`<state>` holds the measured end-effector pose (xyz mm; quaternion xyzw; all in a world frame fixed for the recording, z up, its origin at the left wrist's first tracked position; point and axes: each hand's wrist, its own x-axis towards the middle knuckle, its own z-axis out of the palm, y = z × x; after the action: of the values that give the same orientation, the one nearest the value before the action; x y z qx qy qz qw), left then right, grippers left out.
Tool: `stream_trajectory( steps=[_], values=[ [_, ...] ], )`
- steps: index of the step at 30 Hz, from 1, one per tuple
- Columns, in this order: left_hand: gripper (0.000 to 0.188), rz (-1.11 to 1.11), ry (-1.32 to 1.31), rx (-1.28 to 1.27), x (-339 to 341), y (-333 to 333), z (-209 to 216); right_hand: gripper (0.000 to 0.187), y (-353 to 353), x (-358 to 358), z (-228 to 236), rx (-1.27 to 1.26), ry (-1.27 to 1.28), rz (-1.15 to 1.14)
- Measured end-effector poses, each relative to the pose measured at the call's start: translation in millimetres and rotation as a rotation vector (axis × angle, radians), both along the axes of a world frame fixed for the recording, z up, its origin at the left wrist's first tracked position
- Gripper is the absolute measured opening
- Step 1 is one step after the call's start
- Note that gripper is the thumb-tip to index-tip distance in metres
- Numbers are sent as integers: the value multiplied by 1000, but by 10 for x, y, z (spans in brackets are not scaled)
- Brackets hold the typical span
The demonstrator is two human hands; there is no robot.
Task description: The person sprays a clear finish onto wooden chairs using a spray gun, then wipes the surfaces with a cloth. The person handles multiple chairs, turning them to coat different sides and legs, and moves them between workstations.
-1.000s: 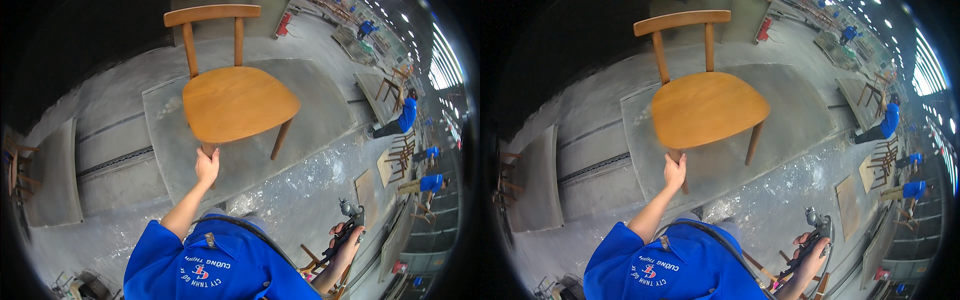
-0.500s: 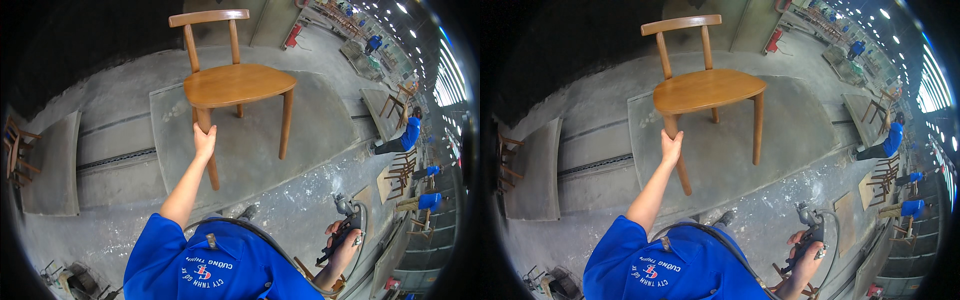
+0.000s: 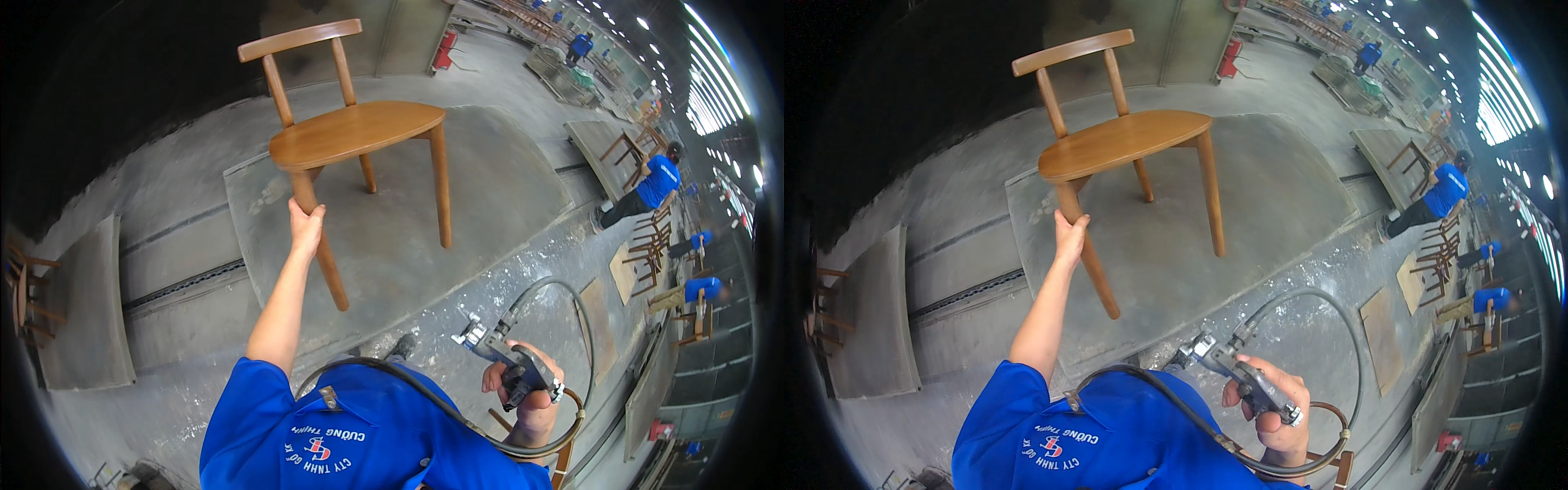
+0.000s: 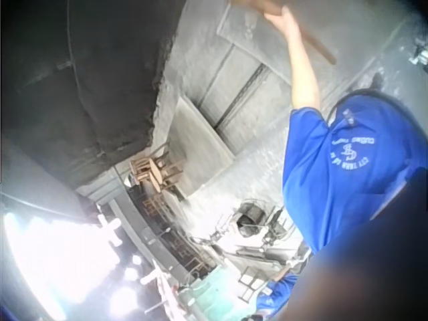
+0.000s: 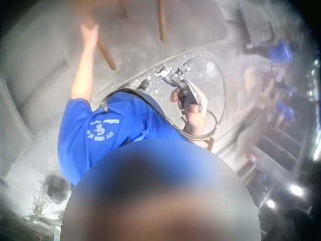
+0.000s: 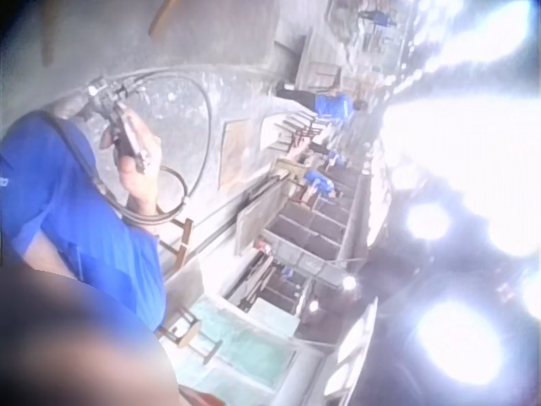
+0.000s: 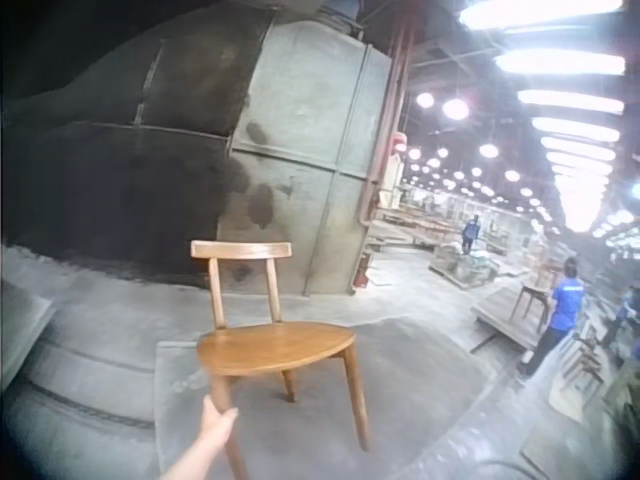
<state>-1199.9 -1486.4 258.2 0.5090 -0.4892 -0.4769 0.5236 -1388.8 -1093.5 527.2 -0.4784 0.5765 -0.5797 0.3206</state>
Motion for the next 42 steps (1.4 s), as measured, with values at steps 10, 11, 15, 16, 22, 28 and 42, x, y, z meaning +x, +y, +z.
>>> stream_trajectory(
  steps=[10, 11, 15, 16, 22, 28, 42],
  values=[
    [53, -77, 23, -7, -62, -134, -101, 81, 398, -153, -239, 4, 57, -521],
    [53, -89, 41, 24, -62, -154, -123, 69, 433, -176, -316, 56, 71, -524],
    [55, -100, 42, 39, -73, -204, -196, 44, 630, -179, -610, 329, -146, -664],
    [57, -84, -10, 7, -76, -222, -195, 42, 651, -190, -681, 382, -131, -685],
    [36, -168, 72, 4, -254, -373, -82, 45, 842, -237, -711, 410, -248, -817],
    [45, -45, -107, -26, -351, -384, -158, 50, 912, -389, -496, 240, -285, -735],
    [50, 126, -112, -108, -1185, 1427, -614, 55, 766, -1768, -597, 253, -364, -718]
  ],
)
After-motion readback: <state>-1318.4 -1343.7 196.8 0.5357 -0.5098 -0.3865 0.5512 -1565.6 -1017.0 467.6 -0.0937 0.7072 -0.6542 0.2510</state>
